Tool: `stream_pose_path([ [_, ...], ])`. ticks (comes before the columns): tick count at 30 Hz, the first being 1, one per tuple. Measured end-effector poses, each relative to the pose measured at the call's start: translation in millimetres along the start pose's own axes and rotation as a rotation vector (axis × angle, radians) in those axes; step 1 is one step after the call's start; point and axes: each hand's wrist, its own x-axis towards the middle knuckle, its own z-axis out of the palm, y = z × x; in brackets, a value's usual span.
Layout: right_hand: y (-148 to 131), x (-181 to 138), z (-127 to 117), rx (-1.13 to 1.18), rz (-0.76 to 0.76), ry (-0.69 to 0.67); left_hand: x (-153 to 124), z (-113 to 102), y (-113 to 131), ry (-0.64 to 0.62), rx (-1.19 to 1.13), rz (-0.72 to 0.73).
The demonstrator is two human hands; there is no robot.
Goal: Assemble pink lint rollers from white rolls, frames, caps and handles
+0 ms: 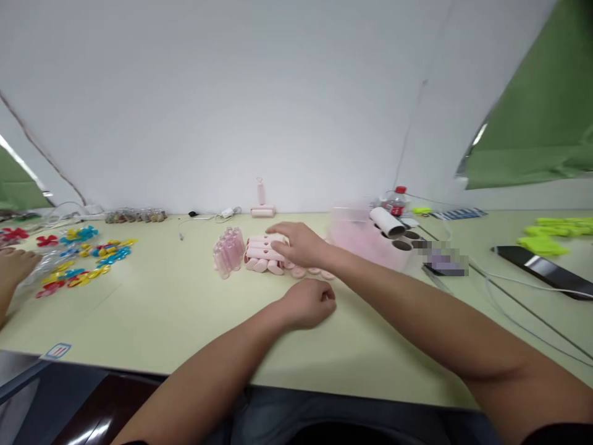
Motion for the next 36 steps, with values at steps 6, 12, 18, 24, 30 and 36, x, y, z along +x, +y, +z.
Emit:
stream_pose_path([
  [6, 39.1, -85.6, -65.1, -0.265, 0.221, 0.363, 3.7, 0.8, -9.5, -0.006, -0.05, 0.002],
  [12, 99.3, -120.3, -106.7, -0.542, 0.848, 0.4, 3.6, -3.7, -9.6, 0.009, -0.102, -0.018],
  [18, 114.3, -121.4, -91.0, -0.578, 0.973, 0.214, 3.3, -9.4, -11.3, 0.047, -0.06, 0.004],
  [24, 118.1, -120.7, -89.8, -0.576, 1.005, 0.205, 3.1, -12.0, -10.5, 0.051, -0.043, -0.018],
  [30, 116.4, -120.8, -89.8, -0.568, 0.979, 0.281, 2.6, -12.2, -8.7, 0.063, -0.055, -0.007],
  [36, 107.3, -122.7, -93.8, -0.564, 0.832, 0.519, 2.8, -11.4, -9.5, 0.064, -0.064, -0.013],
])
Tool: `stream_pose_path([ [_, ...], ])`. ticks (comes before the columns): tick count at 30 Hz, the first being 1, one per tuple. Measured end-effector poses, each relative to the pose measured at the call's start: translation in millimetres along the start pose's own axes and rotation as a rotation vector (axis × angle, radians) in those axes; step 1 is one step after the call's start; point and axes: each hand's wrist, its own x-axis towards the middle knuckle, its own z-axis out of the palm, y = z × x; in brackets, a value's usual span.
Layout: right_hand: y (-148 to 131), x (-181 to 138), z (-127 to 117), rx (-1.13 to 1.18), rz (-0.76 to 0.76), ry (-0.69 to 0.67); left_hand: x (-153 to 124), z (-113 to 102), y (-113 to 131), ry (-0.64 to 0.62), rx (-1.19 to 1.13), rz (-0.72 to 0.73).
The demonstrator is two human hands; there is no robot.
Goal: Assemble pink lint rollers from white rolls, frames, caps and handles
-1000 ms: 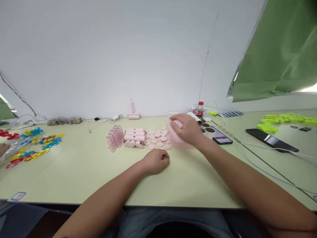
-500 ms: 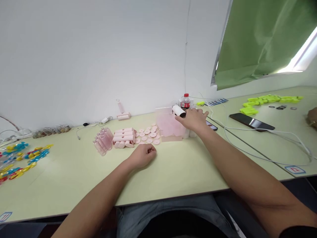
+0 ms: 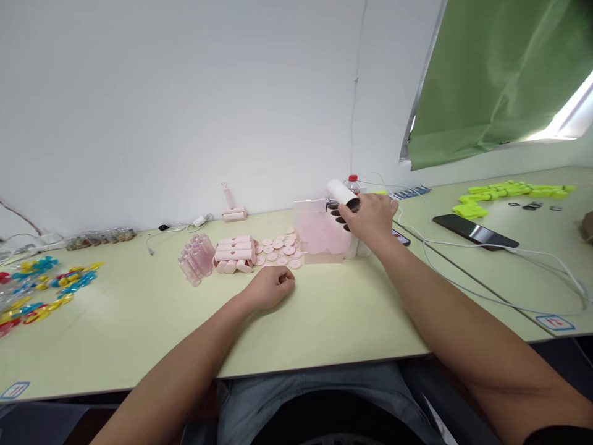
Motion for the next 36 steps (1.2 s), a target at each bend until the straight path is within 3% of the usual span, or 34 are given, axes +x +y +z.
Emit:
stream_pose_path([
  [6, -35.2, -38.3, -9.0, 0.314, -0.321, 0.107, 4.6, -0.3, -1.2, 0.201, -0.172, 0.055],
  [12, -70.0, -90.5, -7.8, 0.617, -0.576, -0.131, 10.0, -4.0, -0.9, 0.338, -0.899, 0.111],
  [17, -77.0, -114.4, 5.0, 0.556, -0.727, -0.473, 11.8, -9.2, -2.6, 0.563, -0.961, 0.101],
  [20, -79.1, -122.6, 14.8, 0.386, -0.721, -0.582, 13.7, -14.9, -6.3, 0.764, -0.848, 0.097],
  [22, -80.0, -125.4, 19.5, 0.255, -0.716, -0.63, 15.2, -18.2, -8.9, 0.831, -0.805, 0.098],
  [28, -79.2, -122.6, 22.7, 0.041, -0.639, -0.672, 16.2, -14.5, -8.5, 0.8, -0.773, 0.09],
  [36, -75.5, -118.8, 20.8, 0.018, -0.637, -0.677, 11.9, -8.6, -4.0, 0.71, -0.677, 0.114],
])
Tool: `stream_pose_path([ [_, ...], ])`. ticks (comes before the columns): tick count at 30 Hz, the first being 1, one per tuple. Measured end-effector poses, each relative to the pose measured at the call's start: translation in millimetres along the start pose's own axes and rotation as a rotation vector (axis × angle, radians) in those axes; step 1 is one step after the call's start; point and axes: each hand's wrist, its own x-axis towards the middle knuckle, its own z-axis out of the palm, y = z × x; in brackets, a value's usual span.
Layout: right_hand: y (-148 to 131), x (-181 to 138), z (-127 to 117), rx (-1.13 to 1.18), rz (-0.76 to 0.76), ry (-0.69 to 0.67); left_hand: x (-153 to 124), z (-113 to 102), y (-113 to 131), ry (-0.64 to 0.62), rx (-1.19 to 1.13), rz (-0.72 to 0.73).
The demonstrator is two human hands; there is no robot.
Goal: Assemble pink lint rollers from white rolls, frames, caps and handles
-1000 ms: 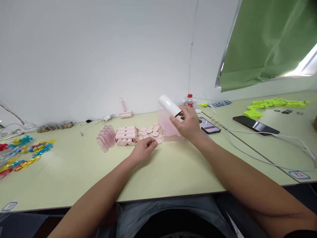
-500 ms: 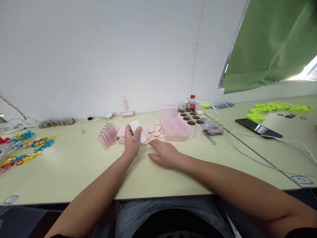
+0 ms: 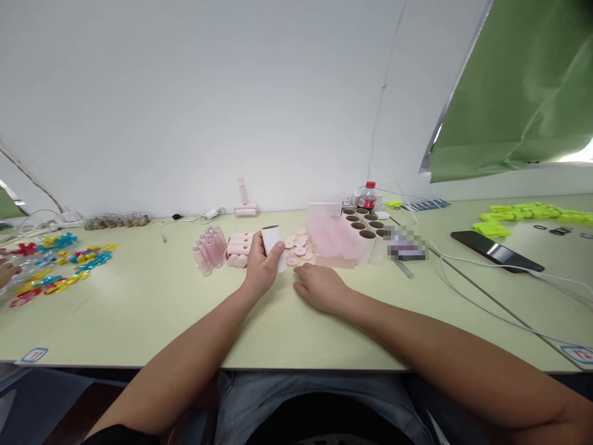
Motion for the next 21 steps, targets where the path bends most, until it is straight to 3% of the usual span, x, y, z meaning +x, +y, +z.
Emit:
stream_pose_path([
  [3, 2.7, 0.9, 0.2, 0.012, -0.015, 0.055, 0.2, -0.7, -1.6, -0.013, 0.019, 0.018],
  [8, 6.7, 2.5, 0.0, 0.072, -0.008, -0.037, -0.2, -1.2, -5.8, -0.058, 0.071, 0.036],
  [11, 9.4, 2.7, -1.1, 0.149, -0.028, -0.024, -0.6, -1.8, -7.5, -0.079, 0.118, 0.058],
  [16, 17.1, 5.6, -5.4, 0.273, -0.056, 0.121, -1.8, -2.2, -6.5, -0.131, 0.167, 0.076],
  [21, 20.7, 8.3, -14.6, 0.458, -0.03, 0.386, -2.7, -1.4, -3.6, -0.168, 0.201, 0.075],
])
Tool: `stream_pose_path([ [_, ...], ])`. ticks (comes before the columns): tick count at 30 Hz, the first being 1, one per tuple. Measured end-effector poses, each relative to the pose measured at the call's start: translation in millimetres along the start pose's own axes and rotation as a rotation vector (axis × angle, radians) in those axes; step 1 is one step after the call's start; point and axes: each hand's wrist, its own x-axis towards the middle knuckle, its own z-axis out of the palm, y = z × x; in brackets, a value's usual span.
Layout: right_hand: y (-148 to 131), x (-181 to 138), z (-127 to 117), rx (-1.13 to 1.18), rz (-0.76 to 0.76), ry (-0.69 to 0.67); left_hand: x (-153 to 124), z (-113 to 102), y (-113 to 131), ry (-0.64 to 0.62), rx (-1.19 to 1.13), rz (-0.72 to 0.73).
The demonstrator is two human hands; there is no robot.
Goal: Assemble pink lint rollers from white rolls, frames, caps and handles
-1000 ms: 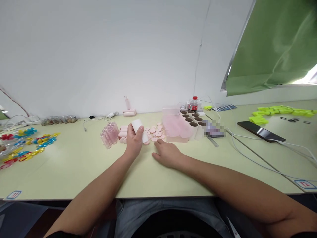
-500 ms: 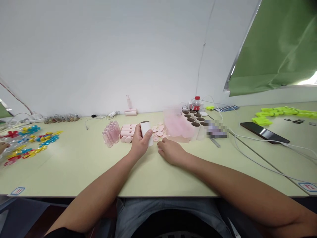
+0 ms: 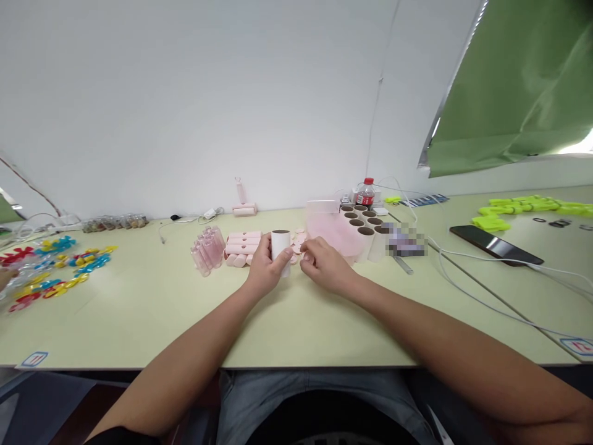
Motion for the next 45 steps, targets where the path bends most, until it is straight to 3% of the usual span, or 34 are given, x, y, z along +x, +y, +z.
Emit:
stream_pose_path([
  [4, -1.8, 0.1, -4.9, 0.295, -0.11, 0.273, -1.9, -0.8, 6.7, -0.069, 0.095, 0.032],
  [7, -1.8, -2.2, -5.1, 0.491, -0.211, 0.363, -4.3, -1.5, 13.5, -0.167, 0.146, 0.076],
  [11, -2.0, -3.6, -1.5, 0.638, -0.213, 0.329, -6.1, -2.1, 17.8, -0.281, 0.161, 0.128],
  [19, -1.6, -0.8, 0.8, 0.799, -0.037, 0.215, -5.7, -2.4, 16.5, -0.38, 0.196, 0.109],
  [45, 3.4, -1.5, 0.0, 0.656, -0.07, 0.151, -7.1, -1.9, 17.0, -0.39, 0.166, 0.123],
])
